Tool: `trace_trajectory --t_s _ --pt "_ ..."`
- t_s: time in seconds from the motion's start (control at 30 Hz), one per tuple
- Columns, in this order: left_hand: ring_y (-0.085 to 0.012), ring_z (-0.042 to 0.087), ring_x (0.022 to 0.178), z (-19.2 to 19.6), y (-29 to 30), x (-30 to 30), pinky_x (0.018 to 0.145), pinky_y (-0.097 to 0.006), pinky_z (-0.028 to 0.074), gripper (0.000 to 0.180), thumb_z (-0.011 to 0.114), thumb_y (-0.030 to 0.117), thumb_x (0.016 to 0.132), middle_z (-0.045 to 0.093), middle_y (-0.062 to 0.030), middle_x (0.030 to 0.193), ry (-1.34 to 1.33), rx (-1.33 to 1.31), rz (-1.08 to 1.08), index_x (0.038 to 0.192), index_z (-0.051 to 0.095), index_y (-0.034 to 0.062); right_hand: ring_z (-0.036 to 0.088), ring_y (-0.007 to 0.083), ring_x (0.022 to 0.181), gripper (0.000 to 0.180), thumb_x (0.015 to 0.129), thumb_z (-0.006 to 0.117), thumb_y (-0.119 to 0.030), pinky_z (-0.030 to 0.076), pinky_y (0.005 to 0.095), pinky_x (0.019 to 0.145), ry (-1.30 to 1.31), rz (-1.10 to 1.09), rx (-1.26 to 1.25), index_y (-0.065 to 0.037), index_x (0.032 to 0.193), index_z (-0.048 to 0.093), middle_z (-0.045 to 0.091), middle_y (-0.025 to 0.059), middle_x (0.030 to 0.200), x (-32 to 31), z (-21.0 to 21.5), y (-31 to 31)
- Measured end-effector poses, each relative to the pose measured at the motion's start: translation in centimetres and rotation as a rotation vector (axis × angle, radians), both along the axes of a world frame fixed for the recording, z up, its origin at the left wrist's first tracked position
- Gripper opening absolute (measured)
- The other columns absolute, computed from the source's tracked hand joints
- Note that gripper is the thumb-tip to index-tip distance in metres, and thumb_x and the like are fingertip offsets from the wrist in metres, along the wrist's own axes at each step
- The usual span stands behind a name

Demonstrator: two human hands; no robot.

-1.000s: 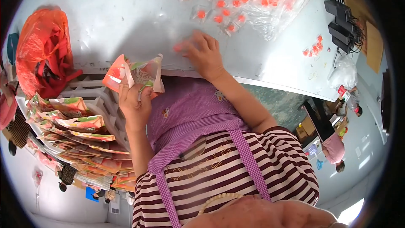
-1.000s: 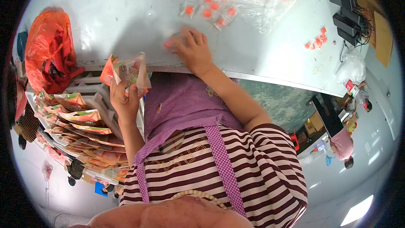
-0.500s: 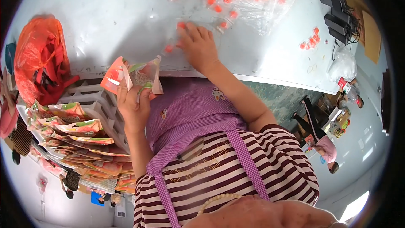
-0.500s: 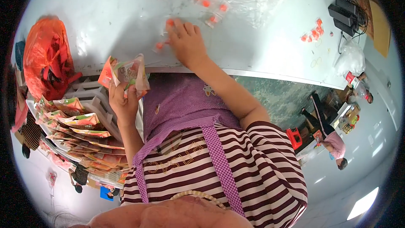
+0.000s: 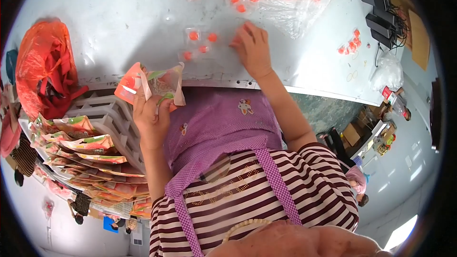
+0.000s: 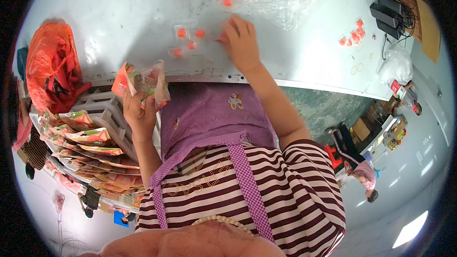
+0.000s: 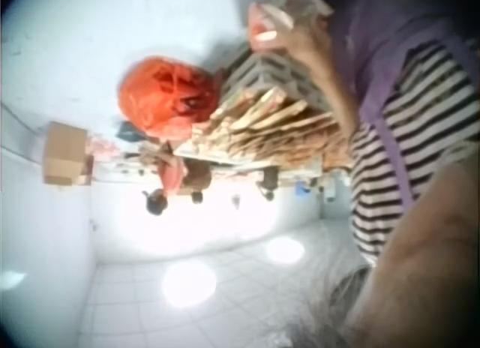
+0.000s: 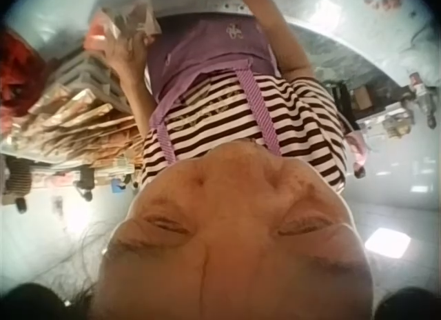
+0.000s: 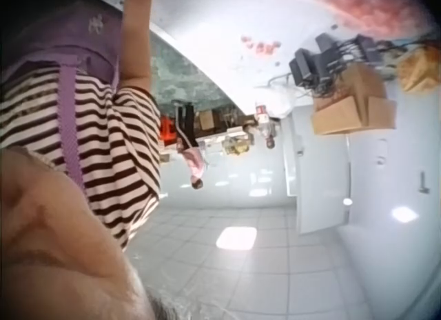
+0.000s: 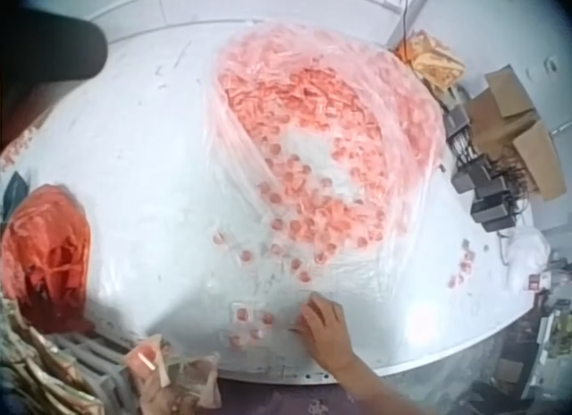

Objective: Packing small red candies into individual plastic pouches at a factory workstation.

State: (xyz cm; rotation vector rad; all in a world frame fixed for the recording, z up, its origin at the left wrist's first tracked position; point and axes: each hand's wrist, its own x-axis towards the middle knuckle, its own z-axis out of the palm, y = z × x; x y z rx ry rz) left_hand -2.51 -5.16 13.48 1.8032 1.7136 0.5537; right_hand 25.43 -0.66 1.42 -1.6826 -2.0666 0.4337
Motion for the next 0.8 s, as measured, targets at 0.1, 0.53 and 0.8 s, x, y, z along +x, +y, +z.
trace_trajectory --t_s 0.1,0.53,0.8 --pt "-0.0355 0.055 0.087 0.2 -0.1 0.0 0.074 -0.04 0.044 0.018 0.07 0.002 0.065 0.058 -0.0195 0.104 0.045 -0.014 0.0 0.079 0.058 0.0 0.046 0.0333 0.1 0.045 0.071 0.071 -0.018 0.04 0.0405 0.085 0.108 -0.045 0.018 -0.009 0.111 0.055 0.048 0.0143 0.12 -1.8 1.5 0.9" --pt "-0.0353 0.055 0.085 0.1 -0.6 -0.3 0.072 -0.04 0.044 0.02 0.071 0.003 0.065 0.057 -0.0198 0.104 0.025 0.013 0.011 0.08 0.058 0.001 0.045 0.0314 0.102 0.048 0.072 0.068 -0.013 0.037 0.0421 0.088 0.08 0.011 -0.045 -0.012 0.117 0.052 0.045 0.0099 0.127 -4.8 -0.4 2.5" --pt "-0.0353 0.054 0.084 0.3 -0.5 -0.7 0.074 -0.039 0.043 0.015 0.067 0.004 0.071 0.058 -0.016 0.088 0.012 0.034 0.019 0.082 0.058 -0.0005 0.04 0.033 0.107 0.037 0.079 0.063 -0.031 0.033 0.0448 0.09 -0.176 0.065 0.145 -0.016 0.112 0.057 0.047 0.0102 0.122 -7.0 1.0 9.4"
